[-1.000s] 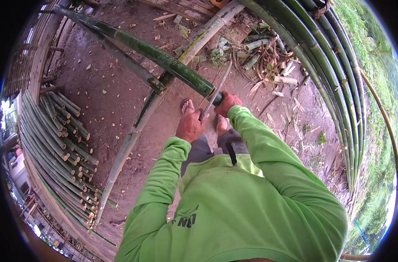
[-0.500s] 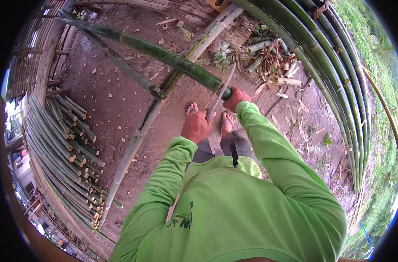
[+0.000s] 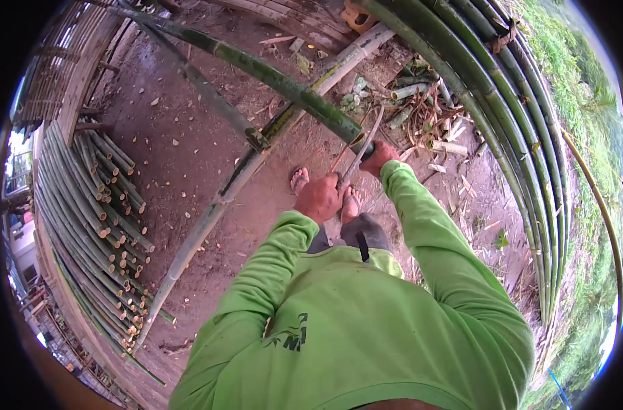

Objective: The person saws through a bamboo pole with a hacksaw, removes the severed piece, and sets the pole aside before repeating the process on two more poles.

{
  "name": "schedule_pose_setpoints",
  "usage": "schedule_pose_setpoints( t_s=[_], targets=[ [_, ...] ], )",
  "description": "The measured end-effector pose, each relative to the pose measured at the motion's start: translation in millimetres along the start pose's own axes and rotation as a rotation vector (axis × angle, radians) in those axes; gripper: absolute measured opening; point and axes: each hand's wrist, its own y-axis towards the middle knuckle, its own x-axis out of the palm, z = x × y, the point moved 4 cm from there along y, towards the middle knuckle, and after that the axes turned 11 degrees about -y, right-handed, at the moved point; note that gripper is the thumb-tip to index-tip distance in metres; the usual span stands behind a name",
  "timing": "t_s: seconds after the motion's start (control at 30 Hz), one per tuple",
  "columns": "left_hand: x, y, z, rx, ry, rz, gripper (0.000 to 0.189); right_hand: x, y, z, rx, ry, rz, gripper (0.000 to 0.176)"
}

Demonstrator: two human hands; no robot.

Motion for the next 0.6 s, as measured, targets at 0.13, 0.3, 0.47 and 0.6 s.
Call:
schedule_pose_setpoints(
  t_s=[0.13,0.3,0.47,0.6],
  targets=[
    [-19,-45,-8,0.009,-0.037,0.017,0.025,11,2,0,-0.021,0.036,-0.031,0.052],
    [13,35,-18,-0.208,-0.058,-0.061,0.030,20,-12,-18,-0.061,0.000,-0.078,0.055],
    [-26,29,16,-0.032,-0.122,-0.104,0.026,1,-27,18,0.041,-0.143,0.039,0.066],
    [-80,-21,36,0.251,-0.190,0.092,0.025,-22,-22,55,0.007,-0.145,0.072,0.068]
  ],
)
